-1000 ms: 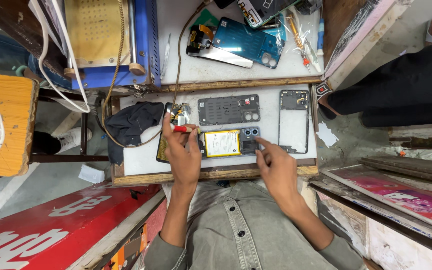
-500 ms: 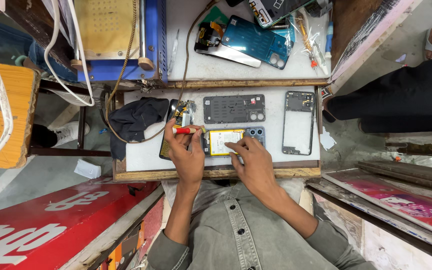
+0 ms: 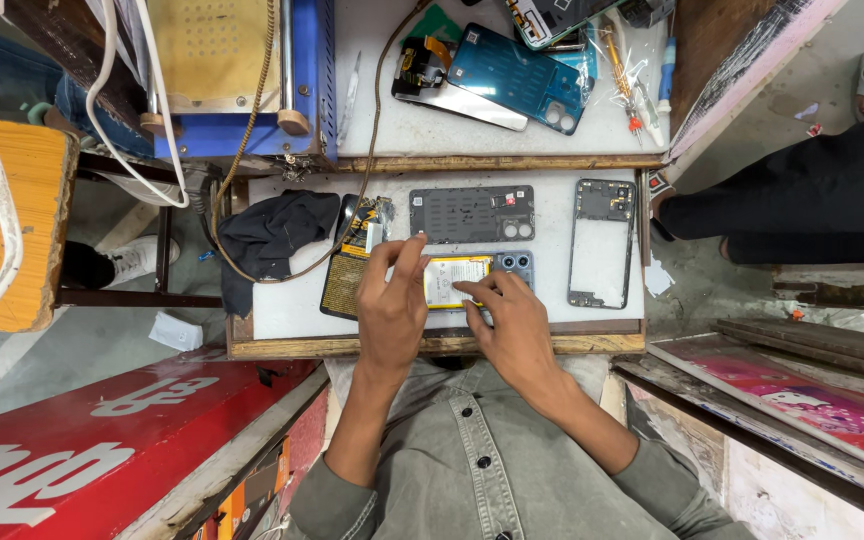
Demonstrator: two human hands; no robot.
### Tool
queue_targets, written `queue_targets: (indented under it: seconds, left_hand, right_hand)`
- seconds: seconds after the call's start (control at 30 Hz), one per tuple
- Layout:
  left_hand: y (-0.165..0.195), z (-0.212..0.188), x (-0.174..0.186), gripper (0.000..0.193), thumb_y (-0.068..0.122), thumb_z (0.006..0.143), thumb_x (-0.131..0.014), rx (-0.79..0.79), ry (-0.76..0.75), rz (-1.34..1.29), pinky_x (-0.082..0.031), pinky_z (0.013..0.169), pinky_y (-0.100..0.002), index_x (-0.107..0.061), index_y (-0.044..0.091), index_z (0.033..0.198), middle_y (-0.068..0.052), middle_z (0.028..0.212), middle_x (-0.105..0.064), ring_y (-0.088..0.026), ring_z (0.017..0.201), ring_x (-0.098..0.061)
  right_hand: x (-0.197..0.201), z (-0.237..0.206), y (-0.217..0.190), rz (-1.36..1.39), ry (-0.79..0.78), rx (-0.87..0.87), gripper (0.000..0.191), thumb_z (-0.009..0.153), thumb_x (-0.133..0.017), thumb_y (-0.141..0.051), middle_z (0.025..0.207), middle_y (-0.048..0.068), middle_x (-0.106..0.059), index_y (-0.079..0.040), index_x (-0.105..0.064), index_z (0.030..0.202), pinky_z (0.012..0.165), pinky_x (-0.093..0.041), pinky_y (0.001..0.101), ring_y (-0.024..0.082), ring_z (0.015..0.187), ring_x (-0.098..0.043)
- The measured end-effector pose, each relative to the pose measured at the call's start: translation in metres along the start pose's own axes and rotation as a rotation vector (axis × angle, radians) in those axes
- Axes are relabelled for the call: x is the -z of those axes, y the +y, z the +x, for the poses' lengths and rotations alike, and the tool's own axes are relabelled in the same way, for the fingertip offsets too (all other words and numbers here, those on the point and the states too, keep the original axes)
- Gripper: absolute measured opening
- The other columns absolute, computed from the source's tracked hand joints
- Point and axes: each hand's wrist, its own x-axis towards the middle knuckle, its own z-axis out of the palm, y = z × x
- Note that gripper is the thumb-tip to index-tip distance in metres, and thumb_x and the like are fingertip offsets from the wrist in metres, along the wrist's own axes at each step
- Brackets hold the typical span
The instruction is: The person cleans the edges of a smartphone frame with a tool, then picks up a light blue smartphone and wipes its edges. They place the phone on the workbench and use a red marker to apply substance to the camera module area.
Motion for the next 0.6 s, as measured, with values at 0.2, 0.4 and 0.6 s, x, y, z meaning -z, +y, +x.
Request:
queue_targets:
  seconds: [0.2, 0.4, 0.6]
  left_hand:
    - [0.0, 0.007, 0.0, 0.037, 0.001, 0.092, -0.079, 0.106, 0.047, 0.062, -0.051, 0.062, -0.04, -0.063, 0.002, 0.126, -0.014, 0.093, -0.064, -0.026, 0.074, -0.066]
    - [-0.004, 0.003, -0.008, 0.061, -0.005, 0.095, -0.067, 0.152, 0.008, -0.096, -0.06, 0.081, -0.039, -0.04, 0.004, 0.149, -0.018, 0.109, -0.069, -0.03, 0.094, -0.073]
    - [-0.007, 0.0, -0.009, 0.062, -0.009, 0.1, -0.06, 0.326, -0.04, -0.243, -0.063, 0.087, -0.038, -0.033, 0.004, 0.153, -0.017, 0.103, -0.071, -0.028, 0.099, -0.077]
  right_hand:
    - [0.002, 0.001, 0.003, 0.006, 0.005, 0.0, 0.026, 0.085, -0.071, -0.005, 0.093, 0.01, -0.065, -0.01, -0.077, 0.11, 0.079, -0.052, 0.0422, 0.029, 0.092, -0.062]
    - [0.001, 0.001, 0.006, 0.015, 0.01, 0.002, 0.026, 0.085, -0.071, -0.005, 0.093, 0.01, -0.065, -0.009, -0.077, 0.11, 0.078, -0.052, 0.0419, 0.029, 0.092, -0.062]
    - [0.002, 0.001, 0.009, 0.023, -0.015, -0.016, 0.026, 0.086, -0.071, -0.005, 0.093, 0.01, -0.065, -0.009, -0.076, 0.111, 0.078, -0.052, 0.0415, 0.029, 0.091, -0.063]
